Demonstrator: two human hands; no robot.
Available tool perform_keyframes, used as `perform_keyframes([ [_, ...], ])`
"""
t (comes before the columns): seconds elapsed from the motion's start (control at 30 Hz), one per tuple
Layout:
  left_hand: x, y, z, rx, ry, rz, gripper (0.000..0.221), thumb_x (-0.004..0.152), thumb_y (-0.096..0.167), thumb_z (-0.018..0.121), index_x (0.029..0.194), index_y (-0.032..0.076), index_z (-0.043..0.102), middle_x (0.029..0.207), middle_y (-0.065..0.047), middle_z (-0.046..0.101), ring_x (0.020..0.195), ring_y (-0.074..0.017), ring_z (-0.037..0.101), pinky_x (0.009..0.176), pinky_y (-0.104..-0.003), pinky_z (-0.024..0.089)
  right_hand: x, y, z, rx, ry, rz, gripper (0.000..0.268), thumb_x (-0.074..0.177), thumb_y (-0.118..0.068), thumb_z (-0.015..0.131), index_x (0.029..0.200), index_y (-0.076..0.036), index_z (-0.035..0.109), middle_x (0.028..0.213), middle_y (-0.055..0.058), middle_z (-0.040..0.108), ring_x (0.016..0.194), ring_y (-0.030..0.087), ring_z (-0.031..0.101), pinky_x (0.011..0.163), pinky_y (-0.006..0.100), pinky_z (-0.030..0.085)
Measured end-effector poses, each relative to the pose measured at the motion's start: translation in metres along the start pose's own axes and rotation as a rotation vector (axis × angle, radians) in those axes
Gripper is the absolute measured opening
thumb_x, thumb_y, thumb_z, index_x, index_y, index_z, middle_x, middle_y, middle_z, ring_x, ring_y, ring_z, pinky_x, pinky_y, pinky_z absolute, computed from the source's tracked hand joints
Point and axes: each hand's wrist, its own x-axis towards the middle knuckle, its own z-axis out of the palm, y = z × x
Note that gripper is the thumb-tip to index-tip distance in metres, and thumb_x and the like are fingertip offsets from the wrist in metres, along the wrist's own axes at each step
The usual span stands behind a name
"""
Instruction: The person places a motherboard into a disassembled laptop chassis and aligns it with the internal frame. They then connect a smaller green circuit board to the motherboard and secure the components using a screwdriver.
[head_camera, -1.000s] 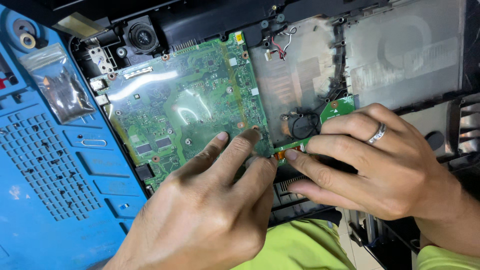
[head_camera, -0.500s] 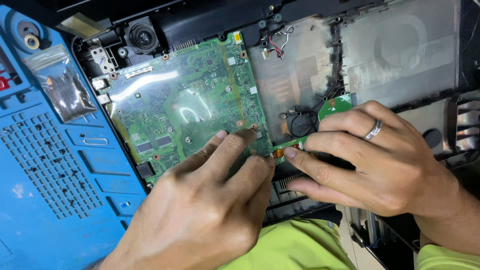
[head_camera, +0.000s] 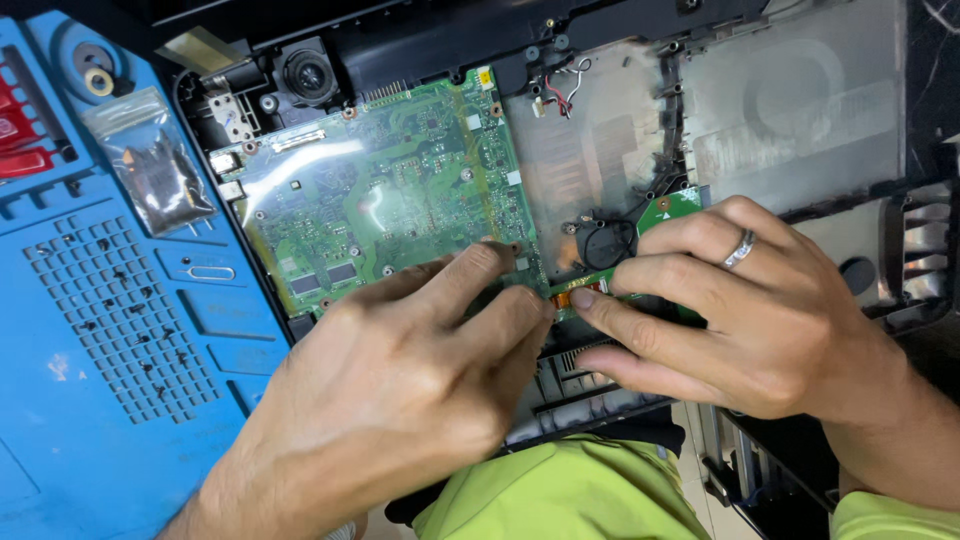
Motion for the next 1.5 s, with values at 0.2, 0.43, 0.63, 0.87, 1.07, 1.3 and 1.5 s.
perform_keyframes([
  [0.2, -0.003, 0.0, 0.001, 0.088, -0.025, 0.09, 0.016, 0.114, 0.012, 0.074, 0.102, 0.001, 0.076, 0.097, -0.005, 0.064, 0.109, -0.0326, 0.071, 0.052, -0.046, 0.063, 0.004, -0.003, -0.003, -0.01, 0.047, -0.019, 0.035, 0.105, -0.04, 0.088, 0.105, -0.006, 0.083, 0.101, 0.01, 0.071, 0.088, 0.034, 0.067, 0.069, 0.044, 0.044],
  [0.43, -0.001, -0.001, -0.003, 0.189, -0.086, 0.14, 0.018, 0.112, 0.019, 0.073, 0.105, 0.003, 0.078, 0.103, -0.005, 0.071, 0.11, -0.0304, 0.068, 0.046, -0.047, 0.063, 0.0, -0.005, -0.003, -0.047, 0.083, -0.028, 0.031, 0.106, -0.041, 0.086, 0.106, -0.011, 0.081, 0.103, 0.006, 0.067, 0.093, 0.032, 0.065, 0.078, 0.043, 0.048],
  [0.63, 0.0, -0.012, -0.001, 0.084, 0.029, 0.128, 0.021, 0.109, 0.026, 0.082, 0.095, 0.011, 0.079, 0.096, -0.004, 0.066, 0.098, -0.0284, 0.064, 0.048, -0.046, 0.055, -0.007, -0.015, -0.006, -0.092, 0.064, -0.066, 0.029, 0.106, -0.033, 0.087, 0.114, -0.006, 0.082, 0.104, 0.011, 0.066, 0.095, 0.033, 0.064, 0.075, 0.044, 0.048],
  [0.87, 0.006, -0.021, 0.0, -0.041, 0.009, 0.108, 0.035, 0.093, 0.035, 0.093, 0.118, 0.012, 0.082, 0.116, -0.009, 0.068, 0.112, -0.0346, 0.06, 0.086, -0.048, 0.053, -0.015, -0.028, 0.001, -0.196, 0.098, 0.037, 0.029, 0.107, -0.035, 0.086, 0.123, -0.012, 0.079, 0.112, 0.008, 0.069, 0.104, 0.033, 0.067, 0.083, 0.045, 0.048],
  [1.07, 0.007, -0.022, 0.002, -0.057, 0.015, 0.119, 0.036, 0.092, 0.035, 0.093, 0.119, 0.014, 0.082, 0.115, -0.008, 0.069, 0.108, -0.034, 0.061, 0.084, -0.048, 0.051, -0.016, -0.028, 0.002, -0.127, 0.136, 0.056, 0.027, 0.106, -0.034, 0.085, 0.119, -0.011, 0.081, 0.109, 0.008, 0.068, 0.102, 0.033, 0.065, 0.08, 0.045, 0.047],
  [1.3, 0.016, -0.02, 0.009, -0.053, 0.209, 0.146, 0.013, 0.108, 0.019, 0.081, 0.107, 0.008, 0.075, 0.103, -0.008, 0.068, 0.093, -0.0319, 0.058, 0.074, -0.043, 0.045, -0.017, -0.029, 0.004, -0.144, 0.169, 0.066, 0.023, 0.107, -0.034, 0.082, 0.116, -0.013, 0.082, 0.112, 0.006, 0.07, 0.104, 0.032, 0.068, 0.084, 0.044, 0.047],
  [1.5, 0.023, -0.014, 0.03, 0.046, 0.272, 0.121, 0.018, 0.11, 0.024, 0.08, 0.118, 0.009, 0.075, 0.113, -0.008, 0.069, 0.102, -0.032, 0.063, 0.083, -0.044, 0.046, -0.015, -0.033, 0.0, -0.13, 0.149, 0.085, 0.023, 0.109, -0.034, 0.078, 0.115, -0.012, 0.08, 0.111, 0.007, 0.069, 0.105, 0.031, 0.067, 0.083, 0.045, 0.047],
])
